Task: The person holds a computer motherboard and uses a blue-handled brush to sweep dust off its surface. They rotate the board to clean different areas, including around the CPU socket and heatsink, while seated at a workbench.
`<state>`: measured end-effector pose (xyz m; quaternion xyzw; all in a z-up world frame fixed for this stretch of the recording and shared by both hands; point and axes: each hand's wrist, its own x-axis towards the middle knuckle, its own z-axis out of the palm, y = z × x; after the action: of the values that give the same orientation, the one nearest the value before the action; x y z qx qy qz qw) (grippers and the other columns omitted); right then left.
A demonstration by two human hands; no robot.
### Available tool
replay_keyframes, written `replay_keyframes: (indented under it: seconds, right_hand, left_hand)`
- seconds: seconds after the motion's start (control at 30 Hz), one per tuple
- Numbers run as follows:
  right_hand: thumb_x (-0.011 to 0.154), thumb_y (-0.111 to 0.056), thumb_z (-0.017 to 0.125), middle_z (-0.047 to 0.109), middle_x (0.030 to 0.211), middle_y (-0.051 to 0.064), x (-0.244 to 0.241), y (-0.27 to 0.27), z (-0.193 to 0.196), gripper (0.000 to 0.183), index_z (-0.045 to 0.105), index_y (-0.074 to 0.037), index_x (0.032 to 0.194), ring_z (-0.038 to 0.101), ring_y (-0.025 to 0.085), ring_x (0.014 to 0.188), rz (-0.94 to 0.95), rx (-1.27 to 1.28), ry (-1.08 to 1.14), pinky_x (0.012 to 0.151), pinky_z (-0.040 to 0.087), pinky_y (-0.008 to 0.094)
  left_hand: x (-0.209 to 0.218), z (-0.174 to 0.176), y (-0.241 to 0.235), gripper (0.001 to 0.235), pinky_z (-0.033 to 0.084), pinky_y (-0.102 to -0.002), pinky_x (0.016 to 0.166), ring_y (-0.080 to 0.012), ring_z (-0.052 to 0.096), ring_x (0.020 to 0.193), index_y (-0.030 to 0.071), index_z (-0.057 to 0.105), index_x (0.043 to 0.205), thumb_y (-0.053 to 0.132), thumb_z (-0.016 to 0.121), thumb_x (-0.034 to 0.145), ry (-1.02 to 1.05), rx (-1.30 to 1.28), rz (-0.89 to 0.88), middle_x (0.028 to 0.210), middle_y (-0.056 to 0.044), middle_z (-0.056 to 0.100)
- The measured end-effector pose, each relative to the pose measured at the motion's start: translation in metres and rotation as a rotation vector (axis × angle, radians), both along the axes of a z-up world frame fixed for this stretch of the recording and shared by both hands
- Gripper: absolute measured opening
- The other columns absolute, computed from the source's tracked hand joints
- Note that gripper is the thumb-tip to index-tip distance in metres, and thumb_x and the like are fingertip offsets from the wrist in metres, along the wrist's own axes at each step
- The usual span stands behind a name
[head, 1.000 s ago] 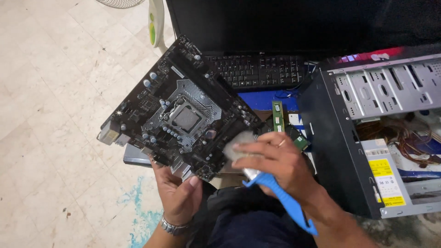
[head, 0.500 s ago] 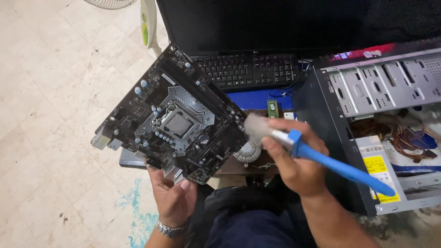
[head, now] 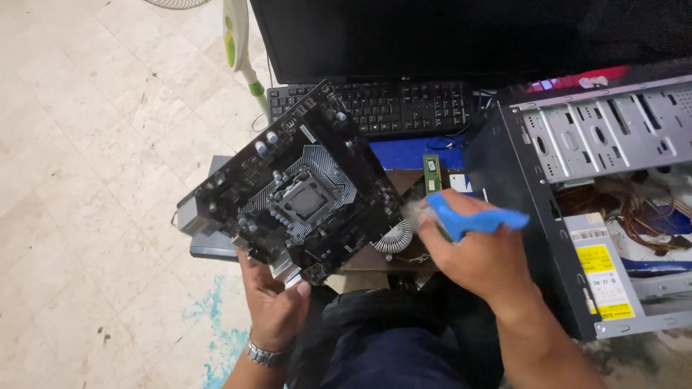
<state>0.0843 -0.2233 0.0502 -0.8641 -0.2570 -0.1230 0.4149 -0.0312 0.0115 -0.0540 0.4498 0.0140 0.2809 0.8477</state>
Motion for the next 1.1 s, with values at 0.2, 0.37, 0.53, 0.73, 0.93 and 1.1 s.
replay_keyframes:
  seconds: [0.2, 0.37, 0.53, 0.73, 0.93, 1.1]
  right_hand:
    - [0.097, -0.017, 0.072, 0.074, 0.111, 0.014, -0.008, -0.004, -0.007, 0.025, 0.067, -0.001, 0.116, 0.071, 0.023, 0.088, -0.124, 0.250, -0.138, 0.079, 0.057, 0.031]
    - [0.095, -0.013, 0.071, 0.076, 0.106, 0.015, 0.001, -0.007, 0.007, 0.020, 0.070, 0.000, 0.110, 0.077, 0.028, 0.098, 0.017, 0.222, -0.075, 0.085, 0.063, 0.035]
    - [0.098, -0.021, 0.068, 0.073, 0.100, 0.007, -0.010, -0.003, 0.001, 0.023, 0.068, -0.004, 0.113, 0.064, 0.015, 0.071, -0.200, 0.309, 0.004, 0.065, 0.050, 0.028]
    - [0.086, -0.022, 0.071, 0.070, 0.065, -0.002, 0.007, -0.011, 0.003, 0.010, 0.079, -0.017, 0.088, 0.066, 0.017, 0.063, -0.039, 0.024, 0.428, 0.069, 0.054, 0.035]
    - [0.102, -0.022, 0.066, 0.071, 0.117, 0.012, -0.001, 0.003, -0.002, 0.028, 0.066, -0.001, 0.121, 0.072, 0.021, 0.089, -0.112, 0.393, -0.062, 0.087, 0.059, 0.032]
    - [0.090, -0.015, 0.069, 0.078, 0.088, 0.003, 0.003, 0.006, 0.018, 0.013, 0.078, -0.009, 0.096, 0.074, 0.018, 0.081, -0.021, 0.111, 0.212, 0.079, 0.059, 0.032]
  left_hand:
    - [-0.004, 0.000, -0.001, 0.112, 0.044, -0.046, 0.113, -0.0278, 0.052, 0.132, 0.009, 0.014, 0.164, 0.005, 0.083, 0.076, 0.015, 0.018, -0.084, 0.148, -0.012, 0.048]
    - [-0.011, -0.008, 0.008, 0.104, 0.038, -0.044, 0.119, -0.0286, 0.046, 0.139, 0.004, 0.027, 0.157, 0.036, 0.082, 0.075, 0.152, 0.422, -0.068, 0.151, -0.013, 0.044]
    - [-0.008, -0.005, 0.009, 0.117, 0.047, -0.046, 0.110, -0.0287, 0.051, 0.134, 0.006, 0.017, 0.162, 0.024, 0.088, 0.072, 0.172, 0.136, -0.178, 0.149, -0.015, 0.048]
    - [-0.011, -0.029, 0.022, 0.122, 0.055, -0.030, 0.084, -0.0248, 0.056, 0.119, 0.013, 0.002, 0.167, -0.002, 0.079, 0.073, 0.149, 0.053, -0.224, 0.144, -0.014, 0.049]
    - [-0.005, -0.018, 0.023, 0.116, 0.041, -0.041, 0.114, -0.0257, 0.047, 0.137, 0.005, 0.016, 0.163, 0.019, 0.086, 0.071, 0.189, 0.135, -0.220, 0.154, -0.013, 0.044]
    - [-0.006, -0.023, 0.026, 0.116, 0.042, -0.044, 0.111, -0.0283, 0.047, 0.135, 0.008, 0.009, 0.164, 0.006, 0.080, 0.073, 0.161, 0.071, -0.254, 0.152, -0.014, 0.044]
